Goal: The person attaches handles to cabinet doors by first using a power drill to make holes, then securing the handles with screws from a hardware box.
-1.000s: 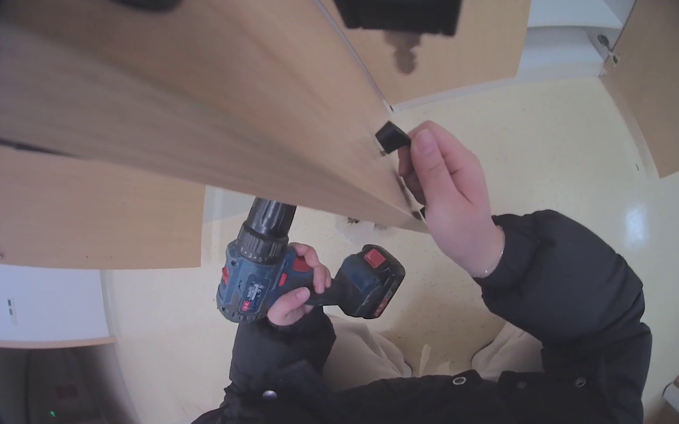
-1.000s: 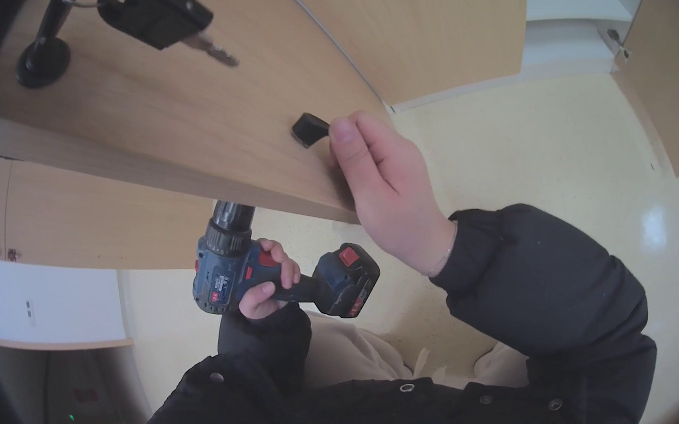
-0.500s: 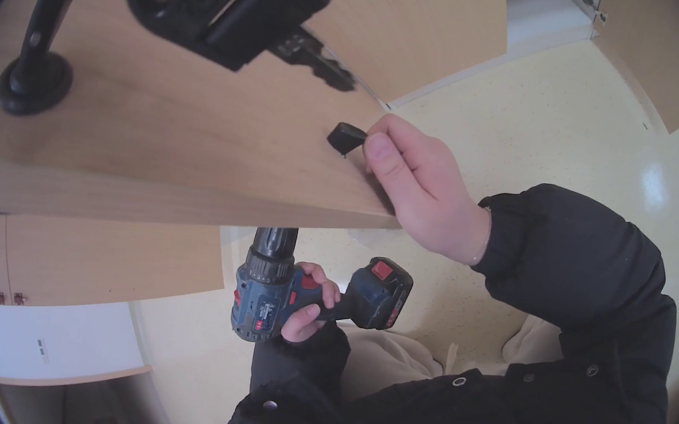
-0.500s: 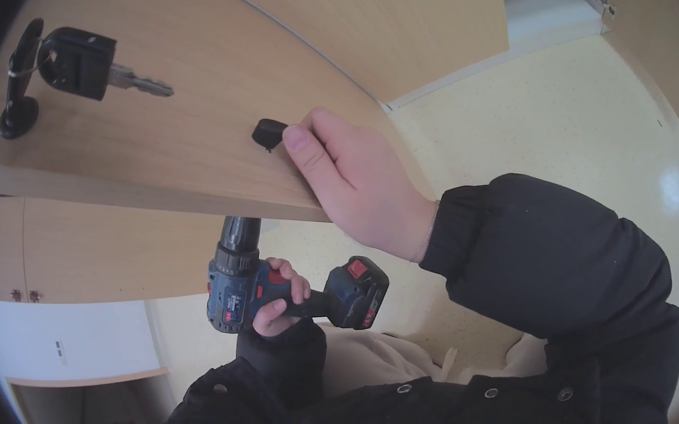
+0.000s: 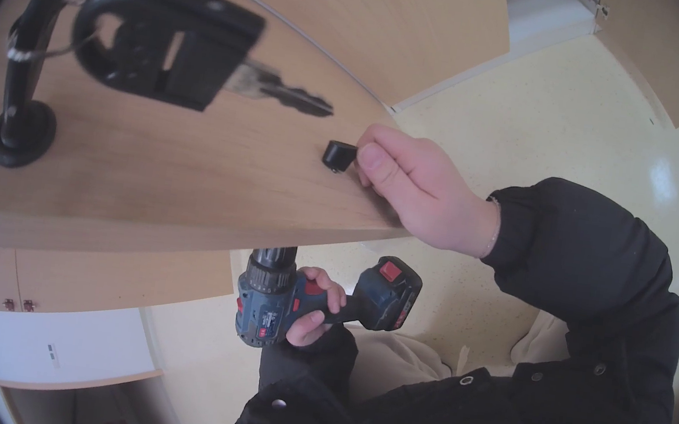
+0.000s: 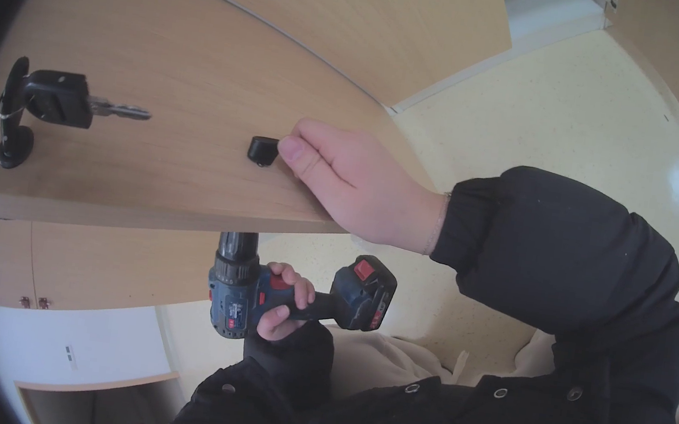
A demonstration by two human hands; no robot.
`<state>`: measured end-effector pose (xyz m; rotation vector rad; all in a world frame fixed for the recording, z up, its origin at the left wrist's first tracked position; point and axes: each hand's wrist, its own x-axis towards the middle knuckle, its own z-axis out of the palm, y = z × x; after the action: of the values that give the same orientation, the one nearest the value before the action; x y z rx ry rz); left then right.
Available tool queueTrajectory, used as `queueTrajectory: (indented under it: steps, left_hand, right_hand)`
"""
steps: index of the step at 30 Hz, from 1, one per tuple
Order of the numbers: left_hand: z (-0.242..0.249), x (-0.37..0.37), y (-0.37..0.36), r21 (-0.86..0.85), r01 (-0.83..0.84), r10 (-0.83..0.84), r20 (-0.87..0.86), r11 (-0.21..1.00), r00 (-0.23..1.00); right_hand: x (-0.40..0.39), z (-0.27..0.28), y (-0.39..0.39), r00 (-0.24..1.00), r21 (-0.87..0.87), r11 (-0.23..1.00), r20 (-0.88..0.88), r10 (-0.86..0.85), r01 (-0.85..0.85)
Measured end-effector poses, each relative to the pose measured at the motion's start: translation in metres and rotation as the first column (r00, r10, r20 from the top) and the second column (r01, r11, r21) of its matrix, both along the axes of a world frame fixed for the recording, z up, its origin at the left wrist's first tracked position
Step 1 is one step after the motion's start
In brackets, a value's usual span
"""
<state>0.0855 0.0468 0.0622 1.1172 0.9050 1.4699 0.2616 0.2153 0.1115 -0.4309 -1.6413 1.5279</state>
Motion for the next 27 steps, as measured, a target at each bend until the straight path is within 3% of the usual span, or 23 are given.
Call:
queueTrajectory:
  steps: [7, 9, 15, 20, 24, 27]
  left_hand:
    - [0.018, 0.003, 0.004, -0.023, 0.085, -0.087, -0.102, 0.996, 0.991]
    - [0.014, 0.003, 0.001, 0.048, 0.103, -0.099, -0.078, 0.994, 0.992]
    - [0.018, -0.001, 0.007, -0.017, 0.188, -0.189, -0.094, 0.982, 0.977]
    - [0.011, -0.001, 0.009, 0.078, 0.288, -0.286, -0.034, 0.954, 0.958]
    - [0.007, -0.003, 0.004, 0.088, 0.273, -0.279, 0.061, 0.958, 0.958]
    - [0.040, 0.006, 0.006, -0.035, 0.248, -0.247, 0.026, 0.968, 0.969]
  right_hand:
    - [-0.003, -0.003, -0.003, 0.995, 0.034, 0.999, -0.100, -0.004, 0.008]
    - [-0.006, -0.006, -0.005, 0.996, 0.050, 0.999, -0.092, -0.015, 0.020]
    - [-0.006, -0.005, -0.013, 0.999, 0.017, 0.999, -0.043, -0.031, 0.032]
    - [-0.005, -0.001, -0.015, 0.997, -0.038, 0.998, -0.065, -0.049, 0.047]
    - [-0.009, 0.007, -0.020, 0.992, -0.141, 0.986, -0.072, -0.102, 0.091]
    - [-0.012, 0.002, -0.019, 0.985, -0.181, 0.974, -0.079, -0.151, 0.134]
